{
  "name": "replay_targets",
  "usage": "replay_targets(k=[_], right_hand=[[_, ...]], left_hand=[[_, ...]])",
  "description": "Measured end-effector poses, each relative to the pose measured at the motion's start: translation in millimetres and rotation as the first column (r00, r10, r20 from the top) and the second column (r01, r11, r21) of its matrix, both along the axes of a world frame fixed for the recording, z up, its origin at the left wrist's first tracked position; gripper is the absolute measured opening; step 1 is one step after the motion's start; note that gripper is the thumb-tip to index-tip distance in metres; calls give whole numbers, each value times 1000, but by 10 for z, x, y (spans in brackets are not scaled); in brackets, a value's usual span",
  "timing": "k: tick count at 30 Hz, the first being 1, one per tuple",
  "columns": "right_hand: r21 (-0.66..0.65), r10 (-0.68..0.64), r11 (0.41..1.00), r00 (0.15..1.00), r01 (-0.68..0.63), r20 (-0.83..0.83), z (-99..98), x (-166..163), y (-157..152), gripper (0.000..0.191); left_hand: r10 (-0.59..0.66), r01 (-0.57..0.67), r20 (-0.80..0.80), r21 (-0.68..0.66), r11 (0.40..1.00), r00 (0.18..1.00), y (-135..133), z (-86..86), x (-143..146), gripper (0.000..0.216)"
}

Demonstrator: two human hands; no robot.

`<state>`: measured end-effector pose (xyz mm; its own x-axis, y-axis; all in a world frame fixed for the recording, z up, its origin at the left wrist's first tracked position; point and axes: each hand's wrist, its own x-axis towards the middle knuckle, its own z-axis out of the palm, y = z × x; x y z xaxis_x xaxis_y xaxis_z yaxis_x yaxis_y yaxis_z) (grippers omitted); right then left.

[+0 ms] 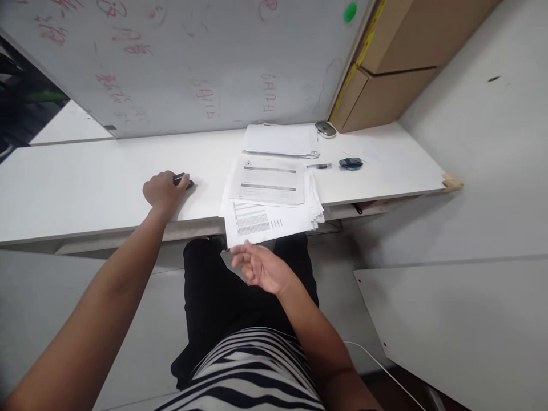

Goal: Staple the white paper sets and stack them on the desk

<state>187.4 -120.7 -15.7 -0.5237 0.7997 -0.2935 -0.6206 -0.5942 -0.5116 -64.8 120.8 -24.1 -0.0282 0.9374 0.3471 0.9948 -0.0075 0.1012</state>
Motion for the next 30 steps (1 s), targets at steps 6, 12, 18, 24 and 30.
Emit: replay_targets(k=[6,12,18,24,30], right_hand=[[360,-280,930,770,71,574,67,115,-366,33],[570,-771,576,-157,-585,618,142,493,196,60],[328,-580,757,-350,-565,736,346,981,1525,73],[254,-478,772,-269,-582,836,514,935,2226,64],[235,-452,688,-152,-687,879,469,753,2341,66]], left_hand=[[-21,22,-8,28,999,1000,-9,-11,-25,53],[-41,43,-32,67,997,999,-6,-59,-65,54],[-138,123,100,145,982,985,2,32,-88,45],[-534,478,53,381,792,844,-1028,245,433,47],[-820,828,-153,-27,561,551,-1961,78,1483,80]])
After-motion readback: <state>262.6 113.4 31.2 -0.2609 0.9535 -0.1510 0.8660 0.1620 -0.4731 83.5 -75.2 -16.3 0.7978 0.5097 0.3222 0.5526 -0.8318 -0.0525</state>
